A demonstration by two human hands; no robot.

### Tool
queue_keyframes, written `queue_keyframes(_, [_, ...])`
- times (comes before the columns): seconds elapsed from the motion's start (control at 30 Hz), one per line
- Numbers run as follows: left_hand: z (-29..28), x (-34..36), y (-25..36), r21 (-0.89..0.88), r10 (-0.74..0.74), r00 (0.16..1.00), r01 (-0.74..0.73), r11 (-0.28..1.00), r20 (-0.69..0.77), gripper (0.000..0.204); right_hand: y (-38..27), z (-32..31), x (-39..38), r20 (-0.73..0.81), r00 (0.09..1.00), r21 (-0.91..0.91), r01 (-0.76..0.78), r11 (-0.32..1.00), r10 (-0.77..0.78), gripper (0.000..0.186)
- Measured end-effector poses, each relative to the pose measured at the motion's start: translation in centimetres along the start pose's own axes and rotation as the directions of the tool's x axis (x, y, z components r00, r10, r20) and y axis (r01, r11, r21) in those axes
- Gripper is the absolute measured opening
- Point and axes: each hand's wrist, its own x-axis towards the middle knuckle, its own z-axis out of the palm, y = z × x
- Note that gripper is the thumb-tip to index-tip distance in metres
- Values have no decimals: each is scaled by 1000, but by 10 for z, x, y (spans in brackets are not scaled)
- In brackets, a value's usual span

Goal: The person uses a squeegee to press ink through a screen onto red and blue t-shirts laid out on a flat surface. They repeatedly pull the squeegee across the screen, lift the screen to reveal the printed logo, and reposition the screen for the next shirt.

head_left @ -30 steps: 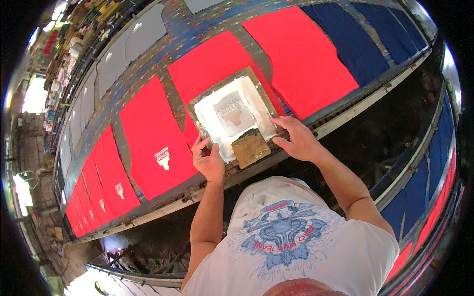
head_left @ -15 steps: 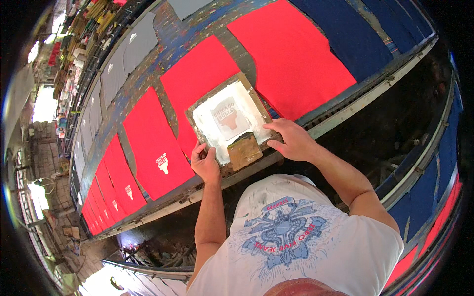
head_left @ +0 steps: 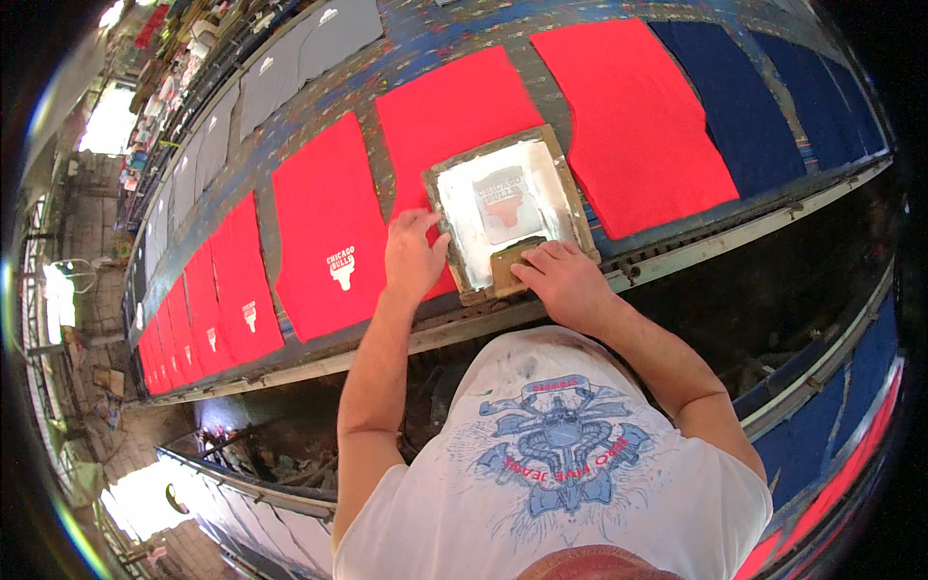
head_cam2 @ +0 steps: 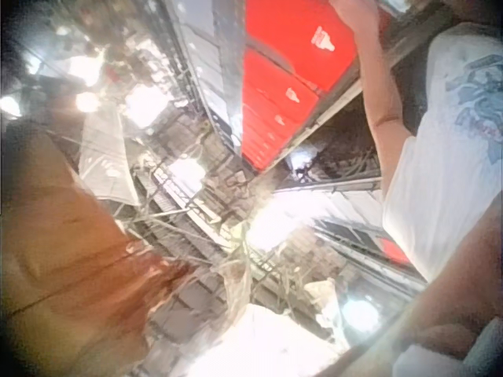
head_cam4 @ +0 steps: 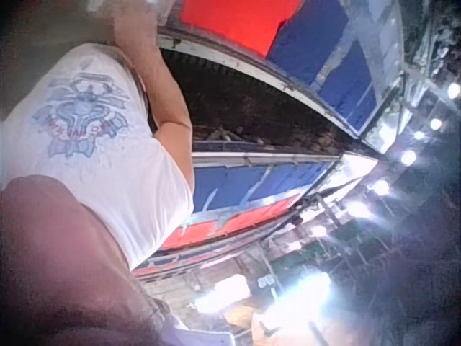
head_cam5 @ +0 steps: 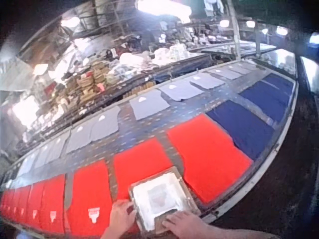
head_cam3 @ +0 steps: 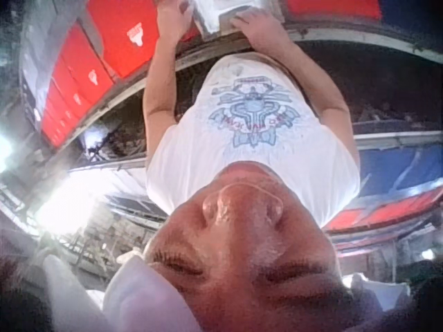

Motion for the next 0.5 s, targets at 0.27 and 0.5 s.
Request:
queue_keyframes(0.27, [-38,51,4,162,-9,925,-57,985,379,74,5,-18,55,56,987,-53,-149,987,152,38])
queue_keyframes(0.5, [-29,52,5,194,-28,910,-58,979,413,52,31,14,127,-190,976,-166,-137,977,105,43])
